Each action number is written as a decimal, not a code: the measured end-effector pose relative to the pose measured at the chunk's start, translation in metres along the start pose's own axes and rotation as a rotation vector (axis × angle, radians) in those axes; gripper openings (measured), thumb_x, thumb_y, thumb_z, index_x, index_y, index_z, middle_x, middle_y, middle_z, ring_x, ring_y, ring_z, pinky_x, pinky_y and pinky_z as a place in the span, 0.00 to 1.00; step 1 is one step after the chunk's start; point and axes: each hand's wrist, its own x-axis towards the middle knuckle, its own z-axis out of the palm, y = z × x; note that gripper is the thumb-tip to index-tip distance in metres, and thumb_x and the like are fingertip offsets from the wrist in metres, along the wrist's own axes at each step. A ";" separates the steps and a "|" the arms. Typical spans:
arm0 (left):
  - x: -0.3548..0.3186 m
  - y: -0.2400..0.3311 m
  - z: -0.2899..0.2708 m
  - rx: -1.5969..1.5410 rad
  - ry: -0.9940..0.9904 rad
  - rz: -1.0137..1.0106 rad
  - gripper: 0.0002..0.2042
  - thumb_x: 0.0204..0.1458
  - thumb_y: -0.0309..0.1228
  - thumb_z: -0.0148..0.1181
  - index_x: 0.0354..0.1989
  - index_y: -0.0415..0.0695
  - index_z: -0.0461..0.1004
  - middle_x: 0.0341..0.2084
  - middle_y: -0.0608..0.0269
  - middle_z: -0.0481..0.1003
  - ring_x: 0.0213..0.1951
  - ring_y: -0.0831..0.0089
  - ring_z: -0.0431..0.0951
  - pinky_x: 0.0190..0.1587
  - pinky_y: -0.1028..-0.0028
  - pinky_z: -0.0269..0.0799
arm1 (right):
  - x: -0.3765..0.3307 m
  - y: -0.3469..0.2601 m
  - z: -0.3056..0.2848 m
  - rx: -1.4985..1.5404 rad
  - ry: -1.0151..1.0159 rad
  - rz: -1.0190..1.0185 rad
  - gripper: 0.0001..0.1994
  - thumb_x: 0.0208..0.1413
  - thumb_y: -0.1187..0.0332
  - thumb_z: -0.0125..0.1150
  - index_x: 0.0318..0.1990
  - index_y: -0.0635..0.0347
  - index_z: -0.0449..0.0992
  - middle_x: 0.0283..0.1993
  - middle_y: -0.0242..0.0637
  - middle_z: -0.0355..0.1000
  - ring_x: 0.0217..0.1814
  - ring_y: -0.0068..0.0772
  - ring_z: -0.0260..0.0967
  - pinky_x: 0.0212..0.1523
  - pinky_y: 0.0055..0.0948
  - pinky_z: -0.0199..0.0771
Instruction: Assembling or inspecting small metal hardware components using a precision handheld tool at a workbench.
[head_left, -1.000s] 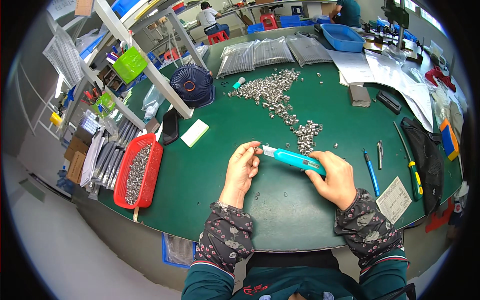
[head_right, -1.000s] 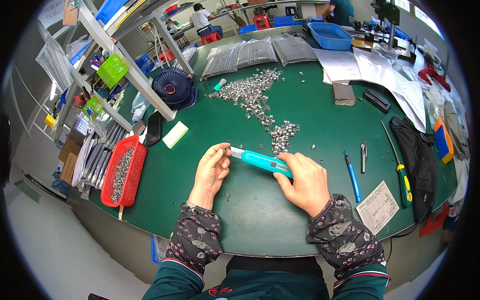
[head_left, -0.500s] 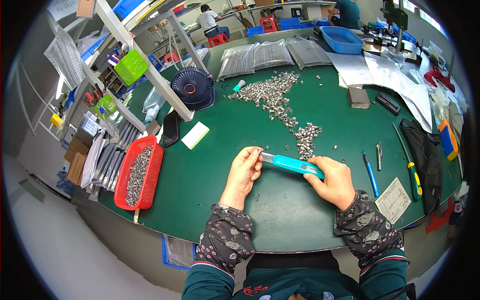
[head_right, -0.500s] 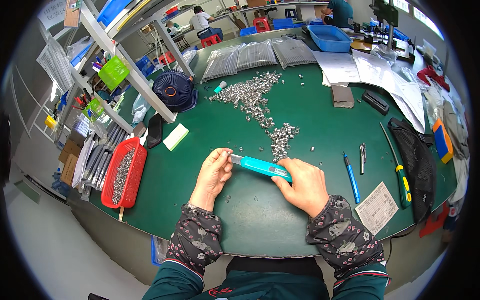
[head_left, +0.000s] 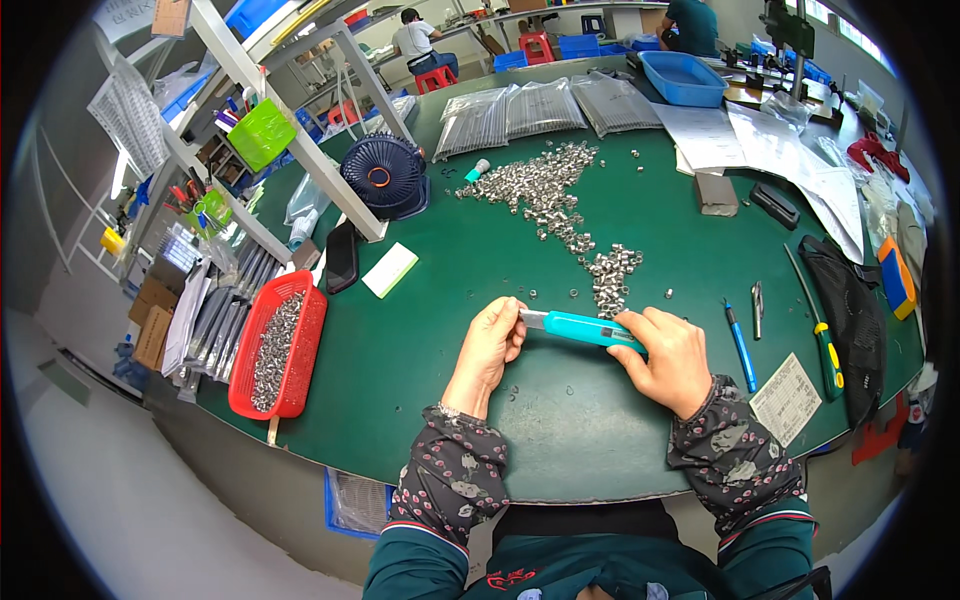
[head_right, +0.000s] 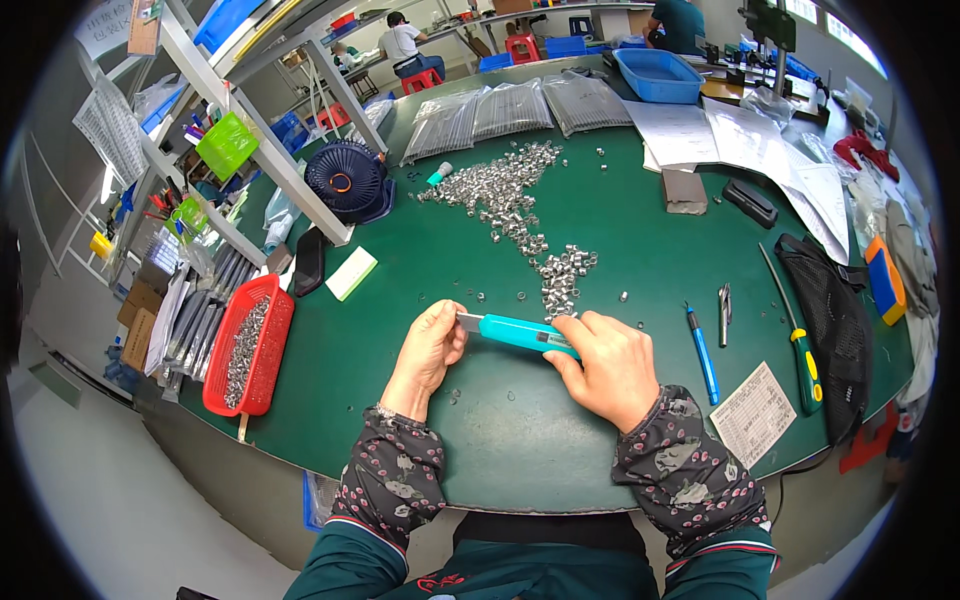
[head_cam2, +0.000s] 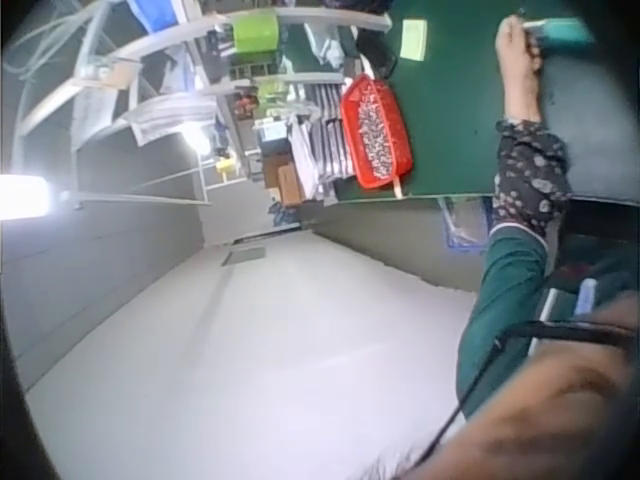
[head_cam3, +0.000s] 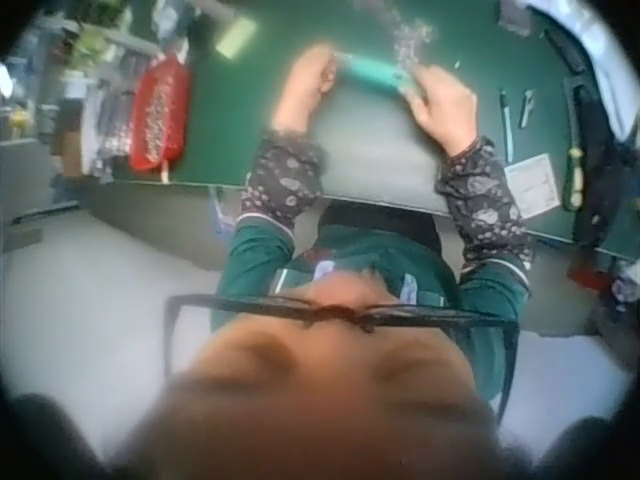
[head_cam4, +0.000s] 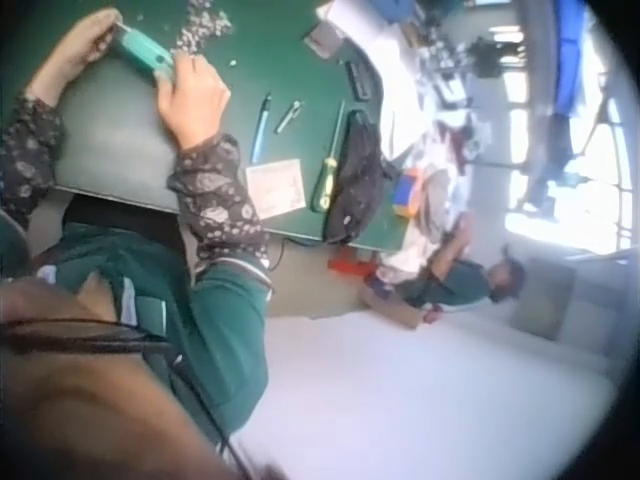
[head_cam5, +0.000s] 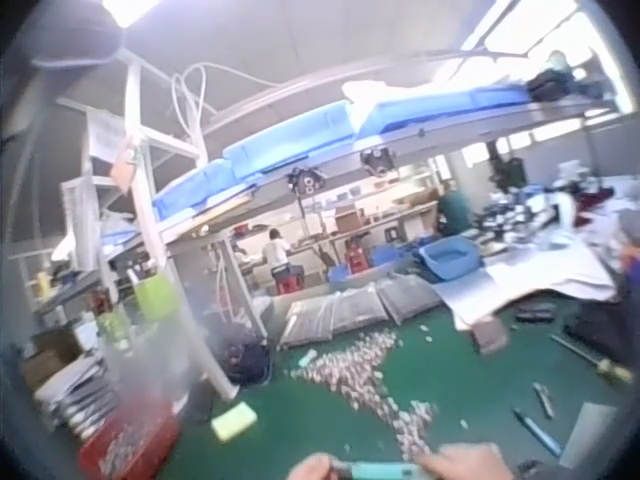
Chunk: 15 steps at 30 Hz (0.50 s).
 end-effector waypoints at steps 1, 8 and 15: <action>0.000 0.000 0.000 -0.001 0.000 0.000 0.10 0.53 0.37 0.47 0.27 0.44 0.67 0.16 0.72 0.64 0.15 0.88 0.60 0.11 0.89 0.50 | 0.000 0.000 0.000 0.000 0.000 -0.001 0.12 0.38 0.66 0.60 0.33 0.57 0.71 0.21 0.36 0.64 0.22 0.39 0.64 0.21 0.34 0.62; 0.000 0.003 -0.001 -0.132 -0.010 -0.004 0.13 0.54 0.40 0.45 0.26 0.44 0.65 0.17 0.69 0.64 0.16 0.86 0.61 0.11 0.88 0.50 | 0.003 0.004 0.000 0.141 0.121 0.047 0.12 0.39 0.67 0.60 0.33 0.60 0.70 0.22 0.37 0.65 0.23 0.39 0.65 0.23 0.32 0.63; -0.002 0.005 -0.001 -0.144 -0.049 0.066 0.09 0.54 0.35 0.45 0.31 0.42 0.66 0.23 0.65 0.68 0.18 0.84 0.64 0.11 0.89 0.52 | 0.001 0.006 0.004 0.121 0.075 0.045 0.12 0.39 0.66 0.60 0.33 0.60 0.70 0.23 0.37 0.66 0.24 0.40 0.66 0.23 0.33 0.64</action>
